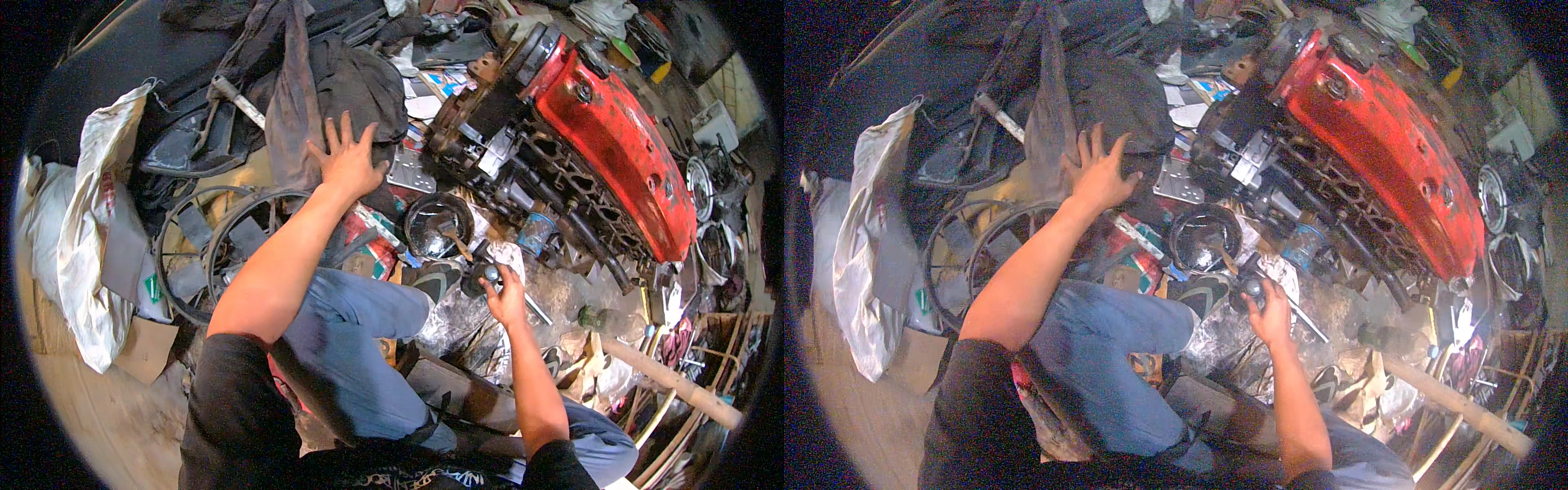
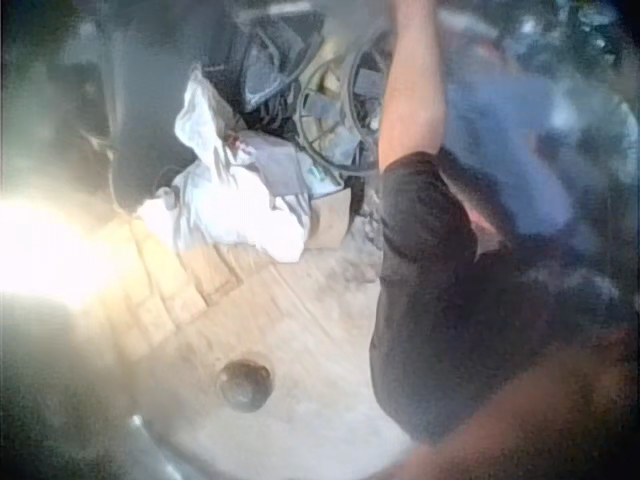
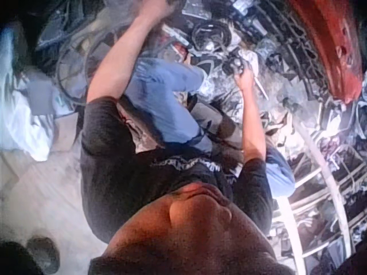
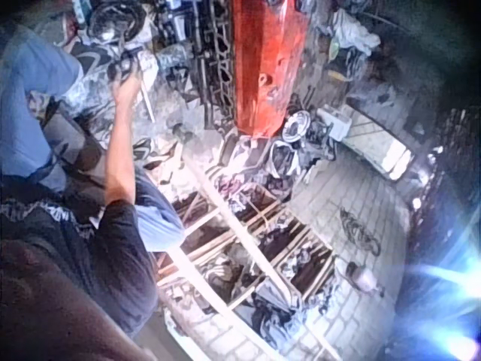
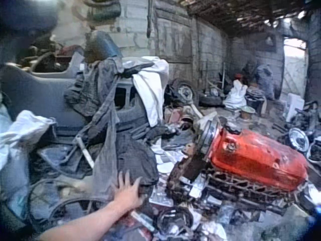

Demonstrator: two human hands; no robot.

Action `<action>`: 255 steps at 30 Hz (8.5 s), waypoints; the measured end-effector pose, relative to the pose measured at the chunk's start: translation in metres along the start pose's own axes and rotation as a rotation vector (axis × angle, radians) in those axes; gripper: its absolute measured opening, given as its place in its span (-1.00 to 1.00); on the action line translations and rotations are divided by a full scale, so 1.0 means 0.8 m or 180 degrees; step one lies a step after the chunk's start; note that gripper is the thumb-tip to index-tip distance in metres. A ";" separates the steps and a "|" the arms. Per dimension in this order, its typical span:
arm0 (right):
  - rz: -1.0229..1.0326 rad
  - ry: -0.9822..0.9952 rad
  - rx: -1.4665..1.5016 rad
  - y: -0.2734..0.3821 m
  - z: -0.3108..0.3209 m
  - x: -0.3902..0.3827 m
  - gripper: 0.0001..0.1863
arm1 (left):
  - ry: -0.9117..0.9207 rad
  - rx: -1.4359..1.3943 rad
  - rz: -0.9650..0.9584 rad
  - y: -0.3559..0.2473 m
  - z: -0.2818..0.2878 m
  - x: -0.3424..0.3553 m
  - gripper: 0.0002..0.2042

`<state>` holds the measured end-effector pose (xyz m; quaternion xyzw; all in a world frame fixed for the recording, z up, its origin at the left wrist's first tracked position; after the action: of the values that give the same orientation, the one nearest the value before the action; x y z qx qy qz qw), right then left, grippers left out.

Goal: The person sits on the floor in a cluttered workshop and works on a red engine block. They pour liquid from a plastic bottle into the engine, handle a small metal part, and wipe the engine surface with a cloth.

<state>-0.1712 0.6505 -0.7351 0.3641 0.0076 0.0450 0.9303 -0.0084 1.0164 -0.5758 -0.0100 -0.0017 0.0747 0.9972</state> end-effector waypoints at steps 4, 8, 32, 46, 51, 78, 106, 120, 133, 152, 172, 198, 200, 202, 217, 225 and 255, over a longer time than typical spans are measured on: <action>-0.0090 0.0047 -0.0281 0.028 0.002 -0.021 -0.48 | 0.0375 -0.0202 -0.0426 -0.048 0.004 0.012 -0.19; -0.0236 0.0449 -0.0390 0.028 -0.005 -0.028 -0.40 | 0.1259 -0.0296 -0.0757 -0.089 0.010 0.016 -0.23; 0.0439 0.0560 -0.0563 0.072 0.007 0.002 -0.41 | 0.2636 -0.0648 -0.1644 -0.071 -0.062 0.029 -0.30; 0.0918 0.1737 -0.0890 0.046 -0.074 0.175 -0.79 | 0.2934 -0.0574 -0.1408 -0.068 -0.091 0.038 -0.32; 0.1739 0.2497 -0.2019 0.032 -0.145 0.198 -0.84 | 0.2901 -0.0593 -0.1374 -0.068 -0.091 0.041 -0.36; 0.2012 0.2337 -0.1966 0.033 -0.186 0.201 -0.70 | 0.2716 -0.0394 -0.1322 -0.078 -0.092 0.057 -0.35; -0.1154 -0.0922 0.4693 0.091 0.132 -0.003 -0.90 | 0.2621 -0.2222 -0.2856 -0.210 0.086 -0.007 -0.64; -0.0269 0.0137 0.1384 0.126 0.373 -0.058 -0.81 | 0.1751 -0.2963 -0.3354 -0.342 0.178 -0.127 -0.77; 0.0520 -0.1488 -0.1254 0.067 0.434 0.013 -0.81 | -0.1437 -0.3309 -0.2596 -0.396 0.182 -0.067 -0.80; 0.0475 -0.1937 -0.0710 0.059 0.403 0.084 -0.86 | -0.2604 -0.2406 -0.3523 -0.410 0.166 -0.035 -0.82; 0.0508 -0.1735 -0.0345 0.031 0.409 0.048 -0.83 | 0.3420 -0.0170 -0.0201 -0.277 -0.361 -0.311 0.33; 0.0536 -0.1664 -0.0149 0.053 0.433 0.009 -0.83 | 0.4708 -0.1638 0.1052 -0.257 -0.292 -0.289 -0.41; 0.0620 -0.1721 -0.0284 0.042 0.434 0.008 -0.83 | 0.4781 -0.1536 0.0981 -0.272 -0.285 -0.311 -0.40; 0.0827 -0.1739 -0.0429 0.028 0.426 0.012 -0.76 | 0.5147 -0.1479 0.0933 -0.259 -0.300 -0.319 -0.29; 0.0531 -0.1390 -0.0495 0.020 0.409 0.012 -0.75 | 0.4037 -0.0917 -0.0205 -0.257 -0.339 -0.339 0.14; 0.0487 -0.1125 -0.0646 0.014 0.387 0.022 -0.78 | 0.3369 -0.0963 -0.0118 -0.255 -0.324 -0.317 0.09; 0.0637 -0.1933 -0.0375 0.017 0.387 0.071 -0.88 | 0.2398 -0.0610 -0.2988 -0.351 0.020 -0.139 -0.49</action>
<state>-0.1011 0.4562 -0.4975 0.3053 -0.3086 0.0260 0.9005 -0.0762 0.7228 -0.5544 -0.1237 0.3403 -0.3820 0.8503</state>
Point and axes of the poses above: each hand's wrist, its own x-axis towards the middle knuckle, its own z-axis out of the back of the hand, y = z × x, the point moved 1 cm from there along x, towards the middle knuckle, and after that the axes turned 1 degree about z, right-handed, at the moved point
